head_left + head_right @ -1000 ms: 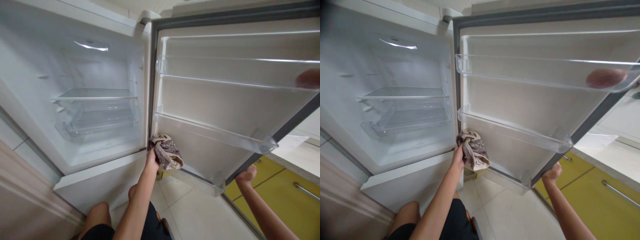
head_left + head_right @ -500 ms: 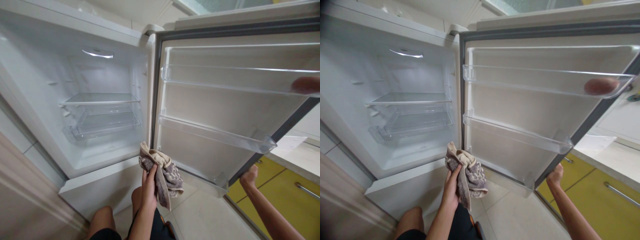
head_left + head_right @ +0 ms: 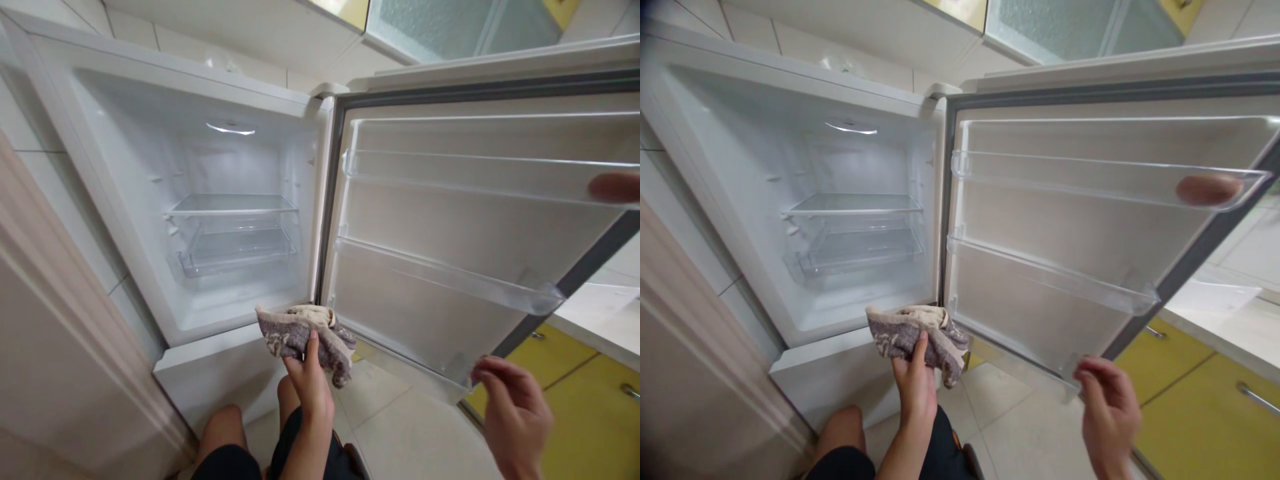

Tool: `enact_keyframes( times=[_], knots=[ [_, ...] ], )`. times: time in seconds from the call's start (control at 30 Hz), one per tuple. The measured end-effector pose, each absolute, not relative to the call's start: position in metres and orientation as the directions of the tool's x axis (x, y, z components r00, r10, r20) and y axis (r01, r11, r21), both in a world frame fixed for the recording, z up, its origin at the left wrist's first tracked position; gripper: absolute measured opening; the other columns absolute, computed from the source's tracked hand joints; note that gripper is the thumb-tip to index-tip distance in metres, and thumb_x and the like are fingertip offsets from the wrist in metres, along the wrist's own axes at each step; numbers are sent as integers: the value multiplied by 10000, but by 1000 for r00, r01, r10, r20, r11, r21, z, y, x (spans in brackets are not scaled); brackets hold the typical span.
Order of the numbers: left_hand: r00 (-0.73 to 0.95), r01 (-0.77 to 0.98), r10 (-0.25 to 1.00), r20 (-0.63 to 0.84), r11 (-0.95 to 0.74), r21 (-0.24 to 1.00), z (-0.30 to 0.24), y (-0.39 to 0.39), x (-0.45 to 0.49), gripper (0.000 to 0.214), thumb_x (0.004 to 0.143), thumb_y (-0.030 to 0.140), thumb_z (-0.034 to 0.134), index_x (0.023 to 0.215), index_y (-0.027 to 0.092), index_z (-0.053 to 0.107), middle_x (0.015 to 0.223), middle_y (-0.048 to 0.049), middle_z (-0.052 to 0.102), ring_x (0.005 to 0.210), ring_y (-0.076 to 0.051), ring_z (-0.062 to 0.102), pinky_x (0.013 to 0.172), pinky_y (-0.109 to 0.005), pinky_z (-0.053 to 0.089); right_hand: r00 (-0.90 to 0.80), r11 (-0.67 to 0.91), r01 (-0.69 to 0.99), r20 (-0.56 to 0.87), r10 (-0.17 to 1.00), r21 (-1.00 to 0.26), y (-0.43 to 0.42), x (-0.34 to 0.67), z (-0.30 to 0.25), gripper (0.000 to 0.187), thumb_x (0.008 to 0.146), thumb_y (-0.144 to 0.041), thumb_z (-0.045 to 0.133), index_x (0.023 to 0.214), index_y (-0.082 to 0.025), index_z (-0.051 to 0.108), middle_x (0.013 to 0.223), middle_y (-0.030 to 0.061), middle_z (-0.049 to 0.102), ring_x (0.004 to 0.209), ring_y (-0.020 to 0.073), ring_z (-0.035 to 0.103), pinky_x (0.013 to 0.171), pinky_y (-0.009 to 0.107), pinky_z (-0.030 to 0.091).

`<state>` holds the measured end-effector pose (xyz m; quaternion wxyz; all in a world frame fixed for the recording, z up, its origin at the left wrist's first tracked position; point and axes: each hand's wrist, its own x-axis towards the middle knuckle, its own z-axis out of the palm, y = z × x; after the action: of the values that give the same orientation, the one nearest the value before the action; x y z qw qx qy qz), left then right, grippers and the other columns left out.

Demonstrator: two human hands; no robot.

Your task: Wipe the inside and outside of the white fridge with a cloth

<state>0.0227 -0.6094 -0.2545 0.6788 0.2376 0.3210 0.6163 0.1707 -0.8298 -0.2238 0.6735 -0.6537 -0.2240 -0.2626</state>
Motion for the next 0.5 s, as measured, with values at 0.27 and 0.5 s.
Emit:
enact_keyframes(
  times=[0.27,0.5],
  knots=[
    [49,-687,990,-134,131,715,-235,-629,7,538,682,391,886,1131,186,669,1117,-101,748,980,-235,729,840,-337,587,27,309,872,668,743,-379,-736,60,-205,637,717,30,415,1276,-238,563,1150,90,662,1077,183,634,918,313,577],
    [33,-619,999,-31,44,784,-226,-637,-3,545,677,366,888,1131,162,665,1045,-107,768,958,-255,751,855,-347,611,309,156,778,587,748,-608,-709,56,-231,848,779,-4,450,1563,-293,310,1539,114,425,1469,232,411,1218,452,398]
  ],
)
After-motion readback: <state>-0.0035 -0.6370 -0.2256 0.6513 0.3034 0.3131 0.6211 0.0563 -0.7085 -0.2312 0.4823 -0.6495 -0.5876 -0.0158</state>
